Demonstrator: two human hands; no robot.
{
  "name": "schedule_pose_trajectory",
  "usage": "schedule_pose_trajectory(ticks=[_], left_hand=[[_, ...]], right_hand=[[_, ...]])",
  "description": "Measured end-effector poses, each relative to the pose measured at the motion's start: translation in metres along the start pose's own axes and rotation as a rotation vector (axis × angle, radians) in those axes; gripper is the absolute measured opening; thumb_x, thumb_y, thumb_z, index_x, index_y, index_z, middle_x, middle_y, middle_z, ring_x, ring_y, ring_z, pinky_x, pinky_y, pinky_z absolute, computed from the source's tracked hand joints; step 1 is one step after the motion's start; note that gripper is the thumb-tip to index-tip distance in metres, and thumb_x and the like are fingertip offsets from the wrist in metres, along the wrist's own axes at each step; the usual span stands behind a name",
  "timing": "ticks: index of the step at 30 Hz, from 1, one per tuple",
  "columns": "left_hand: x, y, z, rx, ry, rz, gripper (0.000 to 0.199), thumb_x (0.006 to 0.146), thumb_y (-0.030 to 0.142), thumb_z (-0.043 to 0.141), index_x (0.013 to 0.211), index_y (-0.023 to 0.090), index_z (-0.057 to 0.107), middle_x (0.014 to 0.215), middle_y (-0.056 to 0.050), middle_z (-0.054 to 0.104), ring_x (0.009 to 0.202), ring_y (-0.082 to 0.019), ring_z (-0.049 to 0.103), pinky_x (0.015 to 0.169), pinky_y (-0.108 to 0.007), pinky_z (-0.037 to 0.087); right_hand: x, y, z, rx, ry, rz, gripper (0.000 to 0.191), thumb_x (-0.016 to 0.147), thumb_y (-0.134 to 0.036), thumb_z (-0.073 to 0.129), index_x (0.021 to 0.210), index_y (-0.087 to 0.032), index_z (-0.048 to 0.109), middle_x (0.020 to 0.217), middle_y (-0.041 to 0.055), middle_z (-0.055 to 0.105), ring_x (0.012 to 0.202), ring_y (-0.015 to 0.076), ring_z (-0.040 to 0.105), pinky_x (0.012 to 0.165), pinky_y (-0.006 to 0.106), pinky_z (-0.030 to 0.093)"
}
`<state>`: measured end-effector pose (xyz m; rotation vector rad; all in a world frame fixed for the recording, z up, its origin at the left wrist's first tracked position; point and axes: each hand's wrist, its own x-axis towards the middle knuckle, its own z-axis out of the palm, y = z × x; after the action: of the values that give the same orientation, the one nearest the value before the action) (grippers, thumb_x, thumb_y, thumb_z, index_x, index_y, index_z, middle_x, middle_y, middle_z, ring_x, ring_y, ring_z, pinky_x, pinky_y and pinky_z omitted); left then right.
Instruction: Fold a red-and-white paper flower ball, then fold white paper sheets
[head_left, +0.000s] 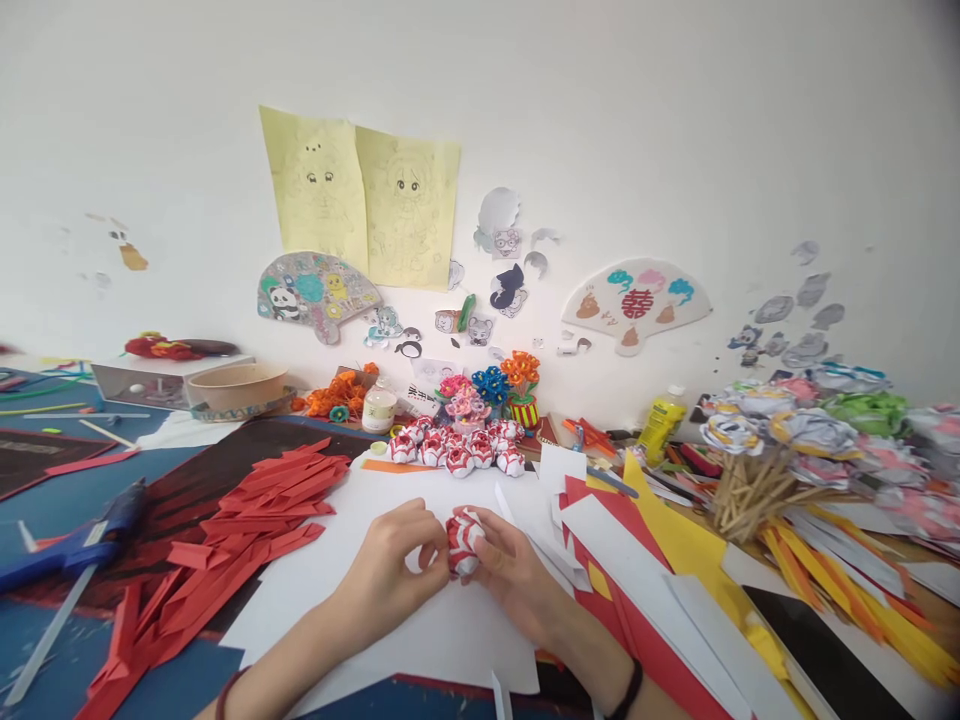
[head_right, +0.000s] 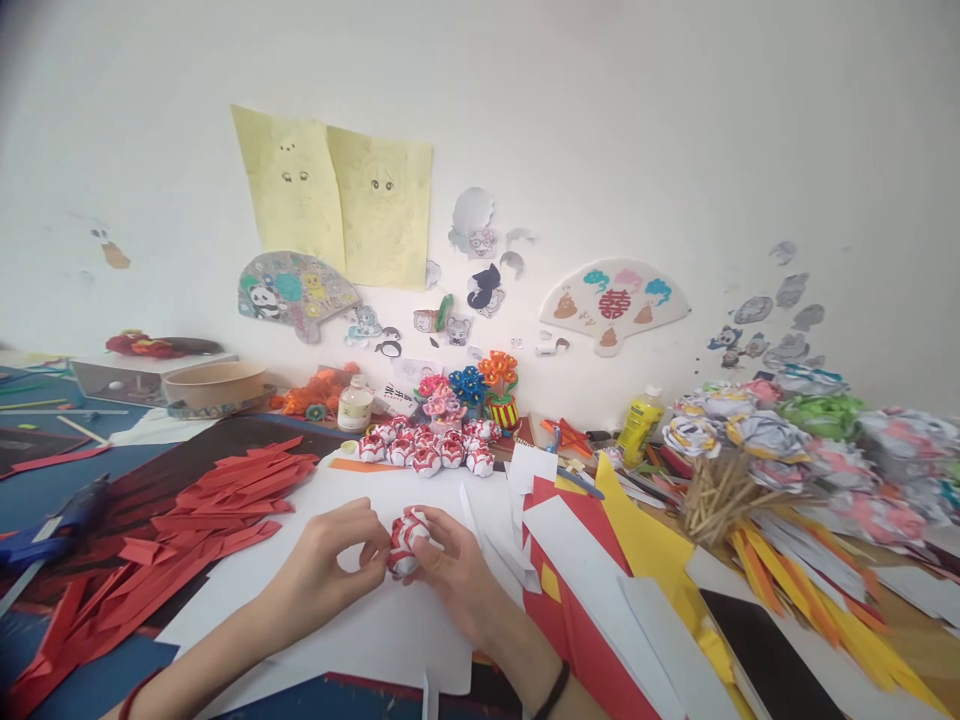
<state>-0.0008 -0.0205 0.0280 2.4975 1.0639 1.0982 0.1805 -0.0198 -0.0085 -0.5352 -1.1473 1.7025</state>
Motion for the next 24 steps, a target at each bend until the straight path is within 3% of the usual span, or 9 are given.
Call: schedule_pose_trajectory(ticks=[8, 18, 24], left_hand=[[0.001, -0.001, 0.0, -0.083, 0.001, -0.075, 0.015, 0.079, 0.011, 0.051, 0.068, 0.019, 0.058, 0.066, 0.002, 0.059, 0.066, -0.012, 0.053, 0.063, -0.023, 0.04], [0.008, -0.001, -0.009, -0.433, -0.178, -0.305, 0.027, 0.09, 0.036, 0.051, 0.086, 0.017, 0.071, 0.078, -0.003, 0.069, 0.069, -0.014, 0.055, 0.064, -0.024, 0.041], [0.007, -0.005, -0.007, -0.475, -0.199, -0.309, 0.034, 0.09, 0.042, 0.05, 0.089, 0.015, 0.071, 0.078, -0.004, 0.068, 0.067, -0.014, 0.053, 0.061, -0.024, 0.04]], right_hand=[[0.0, 0.0, 0.0, 0.008, 0.005, -0.016, 0.038, 0.085, -0.038, 0.066, 0.116, -0.016, 0.06, 0.099, 0.0081, 0.062, 0.081, 0.0161, 0.057, 0.072, 0.028, 0.044], [0.001, -0.003, 0.002, 0.083, 0.019, 0.001, 0.032, 0.088, -0.038, 0.061, 0.11, -0.015, 0.064, 0.093, 0.0071, 0.063, 0.078, 0.0153, 0.057, 0.072, 0.028, 0.044], [0.001, -0.001, 0.002, 0.09, 0.002, -0.008, 0.028, 0.091, -0.035, 0.057, 0.108, -0.014, 0.064, 0.09, 0.006, 0.062, 0.077, 0.0146, 0.057, 0.071, 0.028, 0.044]])
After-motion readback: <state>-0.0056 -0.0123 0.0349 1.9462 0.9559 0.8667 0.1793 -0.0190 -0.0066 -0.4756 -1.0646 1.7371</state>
